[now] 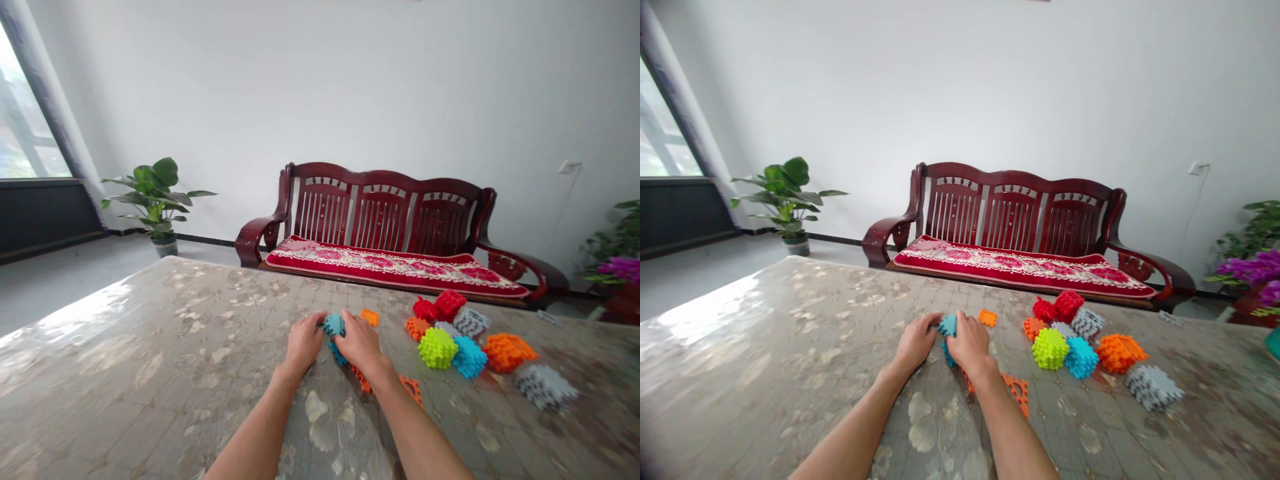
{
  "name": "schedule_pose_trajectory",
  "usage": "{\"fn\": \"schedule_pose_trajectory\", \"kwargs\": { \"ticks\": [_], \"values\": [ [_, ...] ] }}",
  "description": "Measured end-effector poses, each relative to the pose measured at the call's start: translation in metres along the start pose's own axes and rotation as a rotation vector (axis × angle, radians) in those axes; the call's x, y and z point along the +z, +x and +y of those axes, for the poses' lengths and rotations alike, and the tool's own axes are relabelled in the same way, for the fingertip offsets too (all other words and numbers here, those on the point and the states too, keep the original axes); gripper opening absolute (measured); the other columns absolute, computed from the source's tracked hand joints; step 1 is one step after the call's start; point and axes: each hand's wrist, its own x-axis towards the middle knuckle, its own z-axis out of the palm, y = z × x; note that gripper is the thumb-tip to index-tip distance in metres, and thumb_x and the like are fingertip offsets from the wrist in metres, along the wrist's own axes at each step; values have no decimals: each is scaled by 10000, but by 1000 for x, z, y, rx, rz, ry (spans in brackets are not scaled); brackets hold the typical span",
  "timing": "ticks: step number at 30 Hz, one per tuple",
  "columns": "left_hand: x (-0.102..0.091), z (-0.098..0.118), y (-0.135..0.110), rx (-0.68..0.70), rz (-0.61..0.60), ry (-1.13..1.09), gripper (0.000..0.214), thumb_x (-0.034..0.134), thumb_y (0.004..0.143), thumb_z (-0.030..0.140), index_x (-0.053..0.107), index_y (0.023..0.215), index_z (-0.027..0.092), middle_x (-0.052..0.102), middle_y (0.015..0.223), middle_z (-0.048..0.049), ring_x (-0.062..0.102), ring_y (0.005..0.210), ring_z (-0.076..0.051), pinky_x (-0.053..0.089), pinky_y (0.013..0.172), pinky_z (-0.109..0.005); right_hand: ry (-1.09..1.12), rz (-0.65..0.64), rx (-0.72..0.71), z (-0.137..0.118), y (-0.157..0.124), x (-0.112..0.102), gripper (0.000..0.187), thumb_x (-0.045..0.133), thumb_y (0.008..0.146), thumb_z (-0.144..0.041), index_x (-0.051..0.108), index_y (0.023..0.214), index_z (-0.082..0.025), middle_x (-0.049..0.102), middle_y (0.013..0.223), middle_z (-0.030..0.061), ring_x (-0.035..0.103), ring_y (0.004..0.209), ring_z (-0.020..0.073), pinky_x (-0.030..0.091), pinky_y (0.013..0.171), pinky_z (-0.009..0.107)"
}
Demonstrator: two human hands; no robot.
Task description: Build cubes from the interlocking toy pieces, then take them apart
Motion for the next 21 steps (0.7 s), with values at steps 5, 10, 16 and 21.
{"fn": "schedule_pose_trajectory", "kwargs": {
  "ticks": [5, 10, 16, 21],
  "values": [
    [-3, 3, 0, 44, -15, 43, 389, 472, 775, 69, 707, 1041, 230, 742, 1067, -17, 644, 1032, -184, 438, 949, -292, -38, -38, -14, -5, 2, -1, 367, 584, 810, -292, 541, 1165, -213, 681, 1081, 104, 613, 1038, 248, 416, 815, 309],
    [-3, 2, -1, 82, -22, -18, 408, 474, 761, 81, 691, 1077, 224, 737, 1073, -20, 644, 1025, -181, 443, 935, -284, -15, -61, -74, -4, 11, -2, 336, 557, 818, -252, 565, 1147, -184, 667, 1107, 127, 606, 1057, 245, 419, 832, 307],
    [-4, 4, -1, 60, -51, -46, 410, 483, 759, 83, 680, 1091, 220, 738, 1064, -28, 652, 1014, -171, 448, 931, -278, -9, -61, -63, -5, 16, -1, 313, 594, 766, -272, 611, 1061, -168, 690, 1055, 128, 641, 989, 244, 440, 796, 297],
    [-2, 2, -1, 32, -45, -49, 423, 475, 776, 92, 650, 1141, 217, 739, 1064, -23, 653, 1019, -167, 454, 923, -270, 118, 35, -3, 3, 8, -5, 395, 610, 731, -278, 610, 1113, -178, 704, 1051, 109, 643, 1006, 244, 452, 828, 291]
  ]
}}
